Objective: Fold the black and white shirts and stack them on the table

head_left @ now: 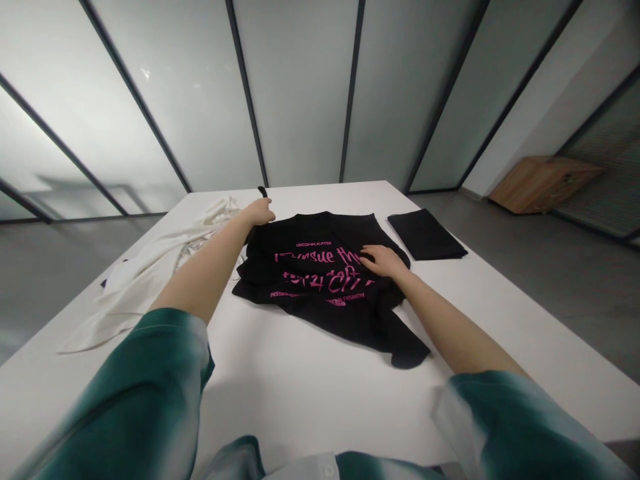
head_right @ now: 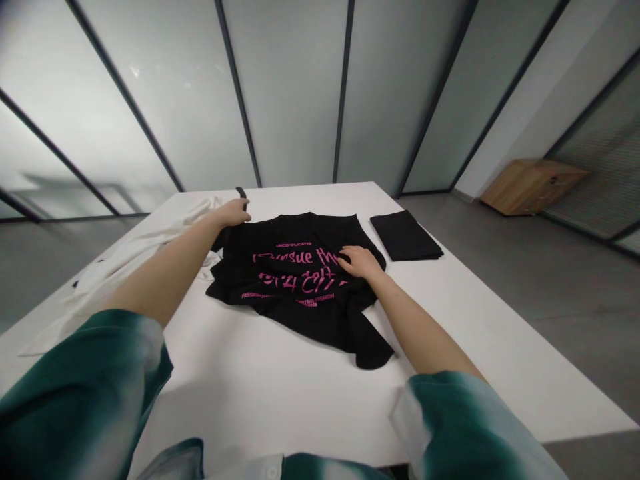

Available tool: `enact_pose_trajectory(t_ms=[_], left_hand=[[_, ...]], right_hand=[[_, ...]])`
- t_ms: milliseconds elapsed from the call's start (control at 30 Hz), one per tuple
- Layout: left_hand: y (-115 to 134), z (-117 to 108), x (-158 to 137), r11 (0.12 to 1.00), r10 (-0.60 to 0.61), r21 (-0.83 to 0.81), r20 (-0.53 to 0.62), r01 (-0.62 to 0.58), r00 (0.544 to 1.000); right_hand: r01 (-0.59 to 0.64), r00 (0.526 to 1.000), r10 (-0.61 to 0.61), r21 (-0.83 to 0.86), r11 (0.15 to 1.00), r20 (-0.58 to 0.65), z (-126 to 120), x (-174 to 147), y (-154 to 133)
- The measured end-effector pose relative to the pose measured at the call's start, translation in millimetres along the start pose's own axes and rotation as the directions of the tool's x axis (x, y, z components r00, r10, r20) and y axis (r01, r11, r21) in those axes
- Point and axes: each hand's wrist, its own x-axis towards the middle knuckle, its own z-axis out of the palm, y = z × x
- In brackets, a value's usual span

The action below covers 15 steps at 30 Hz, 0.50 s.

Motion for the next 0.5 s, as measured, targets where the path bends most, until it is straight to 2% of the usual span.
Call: enact_pose_trajectory(t_ms=[100,200,367,433,500], left_hand=[[32,33,-9,0.991,0.119,0.026,0.235,-0.129,0.965],[55,65,-21,0.978,0.179,0.041,0.359,-0.207,0.916],[70,108,-46,0.962,0.205,0.083,0.41,-0.261,0.889],[71,116,-58,0.958,0.224,0.069,0.417,-0.277,0.881],[71,115,-69,0.947,0.292,0.01,0.4,-0.322,0.869]], right_hand=[[0.004,1.0,-0.004,0.002,1.0,-0.005,0,0,0],[0.004,1.0,-0.004,-0.001,1.0,-0.008,0,0,0],[0.012,1.0,-0.012,0.007,1.0,-0.004,-2,-1,-2],[0.009,1.0,-0.009,0.019,1.0,-0.002,-2,-1,-1],[0.009,1.0,-0.009,0.029,1.0,-0.001,-1,0,0]])
